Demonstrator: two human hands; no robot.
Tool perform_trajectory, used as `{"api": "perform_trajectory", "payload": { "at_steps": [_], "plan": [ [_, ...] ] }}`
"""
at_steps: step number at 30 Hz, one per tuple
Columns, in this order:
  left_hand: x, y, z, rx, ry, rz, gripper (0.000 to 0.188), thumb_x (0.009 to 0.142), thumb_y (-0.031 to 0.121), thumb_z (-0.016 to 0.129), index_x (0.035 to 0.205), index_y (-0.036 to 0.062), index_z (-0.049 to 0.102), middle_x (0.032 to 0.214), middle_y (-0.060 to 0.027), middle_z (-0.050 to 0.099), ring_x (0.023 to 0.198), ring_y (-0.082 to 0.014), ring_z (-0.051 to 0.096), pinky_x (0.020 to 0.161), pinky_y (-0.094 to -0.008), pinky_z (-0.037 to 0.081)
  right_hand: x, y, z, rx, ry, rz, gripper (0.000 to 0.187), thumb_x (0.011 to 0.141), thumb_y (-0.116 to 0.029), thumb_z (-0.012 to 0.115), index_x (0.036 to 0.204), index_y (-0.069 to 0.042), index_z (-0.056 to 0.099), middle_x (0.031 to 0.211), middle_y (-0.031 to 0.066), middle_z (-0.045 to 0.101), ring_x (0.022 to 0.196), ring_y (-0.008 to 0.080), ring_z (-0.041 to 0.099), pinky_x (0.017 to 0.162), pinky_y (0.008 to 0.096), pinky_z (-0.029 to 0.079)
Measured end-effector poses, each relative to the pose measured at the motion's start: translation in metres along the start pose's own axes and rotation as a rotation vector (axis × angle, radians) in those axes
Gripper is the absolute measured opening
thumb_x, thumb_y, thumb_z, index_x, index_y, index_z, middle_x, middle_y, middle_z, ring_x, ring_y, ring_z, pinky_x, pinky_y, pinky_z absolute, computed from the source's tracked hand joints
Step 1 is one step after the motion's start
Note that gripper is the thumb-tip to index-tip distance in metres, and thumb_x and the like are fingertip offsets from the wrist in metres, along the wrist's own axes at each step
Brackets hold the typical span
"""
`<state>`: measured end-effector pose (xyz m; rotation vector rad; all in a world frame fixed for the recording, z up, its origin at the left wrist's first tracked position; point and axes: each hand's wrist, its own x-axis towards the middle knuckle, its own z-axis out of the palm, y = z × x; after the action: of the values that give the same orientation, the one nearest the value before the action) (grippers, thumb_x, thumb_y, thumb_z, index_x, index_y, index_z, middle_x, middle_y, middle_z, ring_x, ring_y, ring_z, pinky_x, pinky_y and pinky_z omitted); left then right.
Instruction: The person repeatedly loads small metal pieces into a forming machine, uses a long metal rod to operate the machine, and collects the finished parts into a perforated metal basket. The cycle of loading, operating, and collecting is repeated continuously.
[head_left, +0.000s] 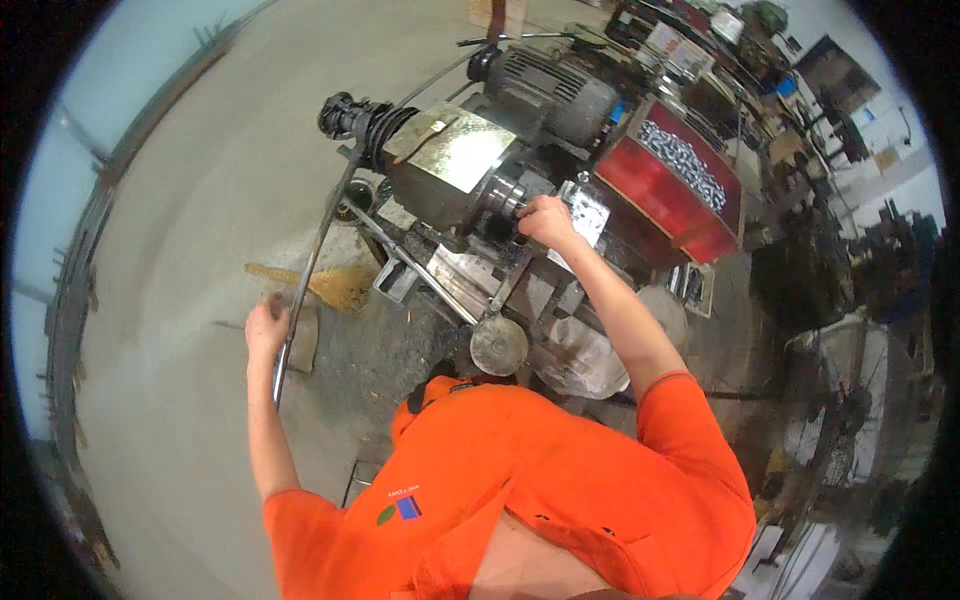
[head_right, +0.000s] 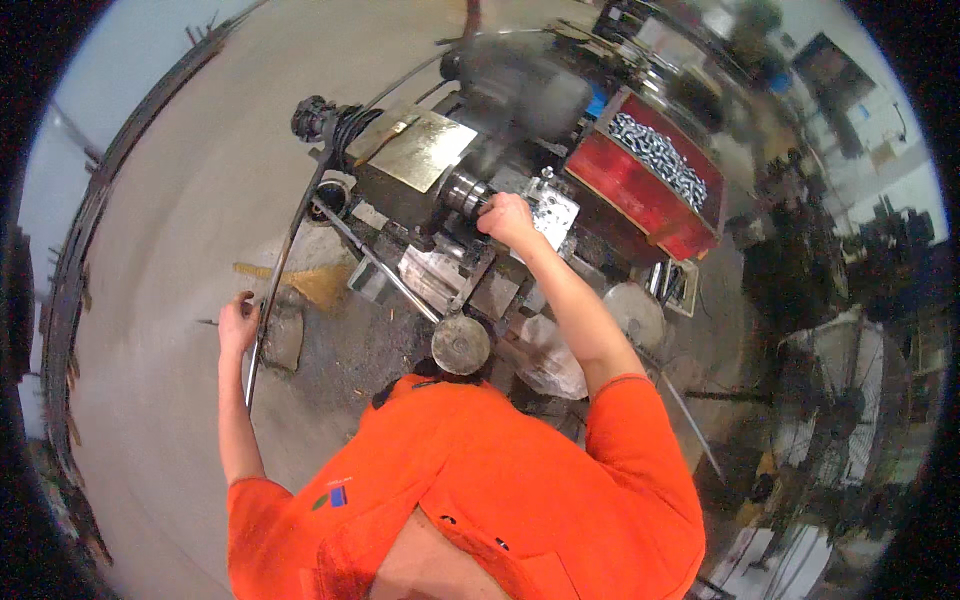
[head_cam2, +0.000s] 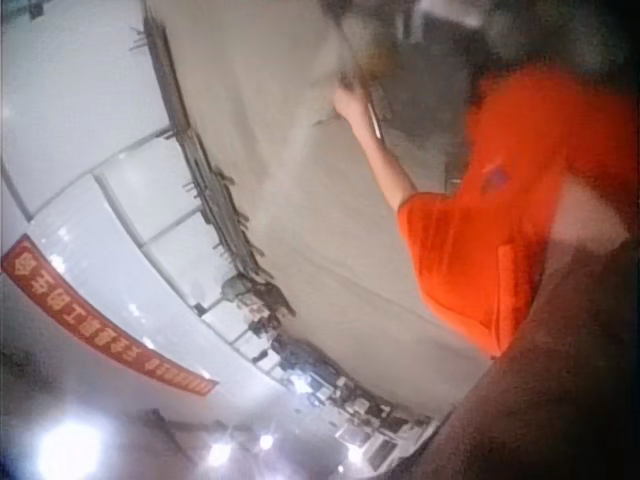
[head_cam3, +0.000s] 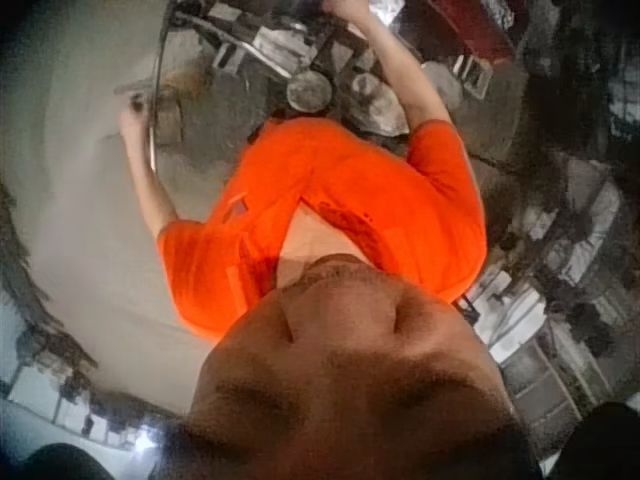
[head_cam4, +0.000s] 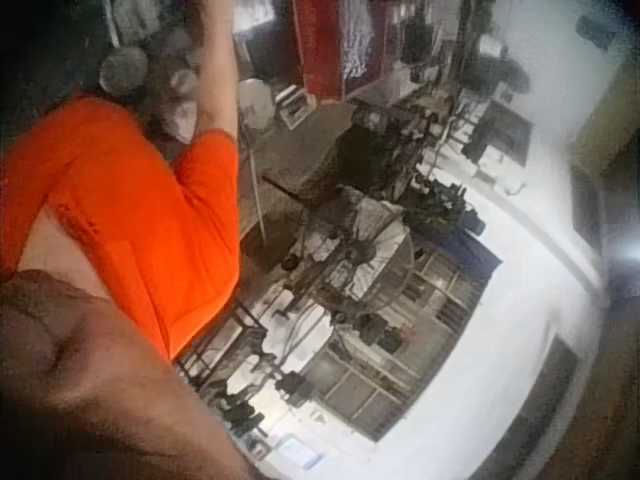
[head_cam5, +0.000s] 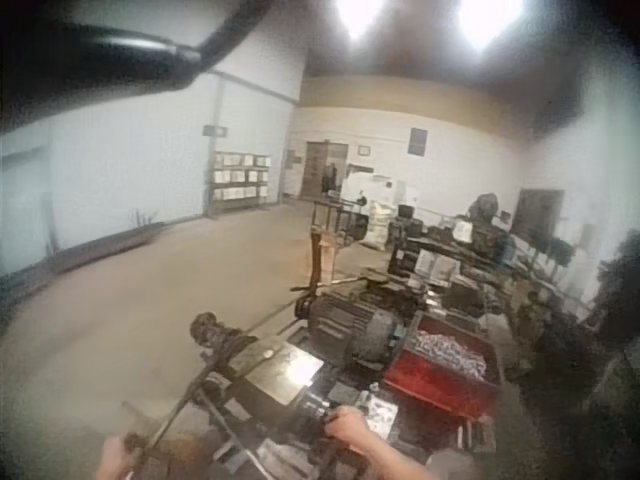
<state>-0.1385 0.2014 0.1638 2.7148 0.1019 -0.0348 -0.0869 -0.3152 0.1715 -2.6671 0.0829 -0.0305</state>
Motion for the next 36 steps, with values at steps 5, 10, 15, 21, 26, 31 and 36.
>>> {"api": "perform_trajectory", "payload": {
  "at_steps": [5, 10, 15, 21, 26, 31, 36],
  "plan": [
    [-0.024, -0.003, 0.012, 0.010, -0.051, 0.052, 0.037, 0.075, 0.024, 0.060, 0.105, 0.0022, 0.057, 0.082, -0.0203, 0.063, 0.082, -0.0373, 0.061, 0.074, -0.0449, 0.047, 0.010, -0.010, -0.003, -0.100, -0.007, -0.107, 0.021, 0.057, -0.016, 0.059, 0.071, -0.003, 0.069, 0.071, 0.0197, 0.063, 0.071, 0.0339, 0.063, 0.068, 0.0373, 0.051],
    [-0.001, -0.017, 0.040, 0.190, -0.062, -0.078, 0.021, 0.076, 0.019, 0.054, 0.087, 0.0019, 0.056, 0.079, -0.0218, 0.062, 0.076, -0.0395, 0.060, 0.069, -0.0481, 0.047, 0.016, -0.014, -0.002, -0.067, 0.052, -0.227, 0.015, 0.056, -0.013, 0.059, 0.061, 0.000, 0.064, 0.065, 0.0204, 0.060, 0.065, 0.0358, 0.061, 0.061, 0.0408, 0.049],
    [0.059, -0.074, 0.014, 0.492, -0.020, 0.108, 0.016, 0.069, 0.013, 0.057, 0.083, 0.0053, 0.058, 0.071, -0.0168, 0.061, 0.064, -0.0339, 0.061, 0.061, -0.0456, 0.048, 0.007, -0.011, 0.004, -0.082, 0.181, -0.284, 0.011, 0.057, -0.009, 0.057, 0.061, -0.003, 0.065, 0.068, 0.0199, 0.060, 0.066, 0.0366, 0.060, 0.064, 0.0421, 0.050],
    [0.179, -0.177, -0.014, 0.619, 0.186, 0.474, 0.018, 0.064, 0.012, 0.061, 0.079, 0.0084, 0.051, 0.068, -0.0106, 0.058, 0.063, -0.0286, 0.059, 0.058, -0.0408, 0.046, 0.006, -0.016, 0.003, -0.057, 0.104, -0.127, 0.014, 0.055, -0.010, 0.057, 0.063, -0.001, 0.064, 0.068, 0.0189, 0.058, 0.065, 0.0368, 0.058, 0.061, 0.0399, 0.048],
    [0.181, -0.165, -0.015, 0.629, 0.023, 0.295, 0.022, 0.065, 0.009, 0.060, 0.086, 0.0084, 0.055, 0.082, -0.0104, 0.061, 0.073, -0.0303, 0.060, 0.063, -0.0417, 0.047, 0.005, -0.015, -0.005, -0.131, 0.076, -0.137, 0.018, 0.055, -0.012, 0.058, 0.068, -0.003, 0.066, 0.073, 0.0157, 0.059, 0.072, 0.0344, 0.058, 0.065, 0.0401, 0.048],
    [0.174, -0.080, -0.007, 0.117, 0.433, 0.412, 0.027, 0.073, 0.005, 0.054, 0.099, 0.0030, 0.060, 0.089, -0.0152, 0.062, 0.079, -0.0354, 0.060, 0.072, -0.0420, 0.048, -0.019, -0.019, -0.012, -0.136, 0.193, -0.264, 0.025, 0.054, -0.011, 0.060, 0.077, -0.005, 0.066, 0.095, 0.0134, 0.063, 0.093, 0.0326, 0.056, 0.079, 0.0385, 0.048],
    [0.142, -0.022, 0.169, -0.349, -0.091, 0.046, 0.034, 0.076, 0.020, 0.059, 0.100, -0.0042, 0.059, 0.081, -0.0181, 0.063, 0.077, -0.0269, 0.062, 0.071, -0.0362, 0.048, -0.081, -0.038, -0.054, -0.022, 0.273, -0.174, 0.028, 0.053, -0.009, 0.062, 0.080, -0.003, 0.065, 0.102, 0.0133, 0.061, 0.099, 0.0311, 0.053, 0.082, 0.0385, 0.046]
  ]
}}
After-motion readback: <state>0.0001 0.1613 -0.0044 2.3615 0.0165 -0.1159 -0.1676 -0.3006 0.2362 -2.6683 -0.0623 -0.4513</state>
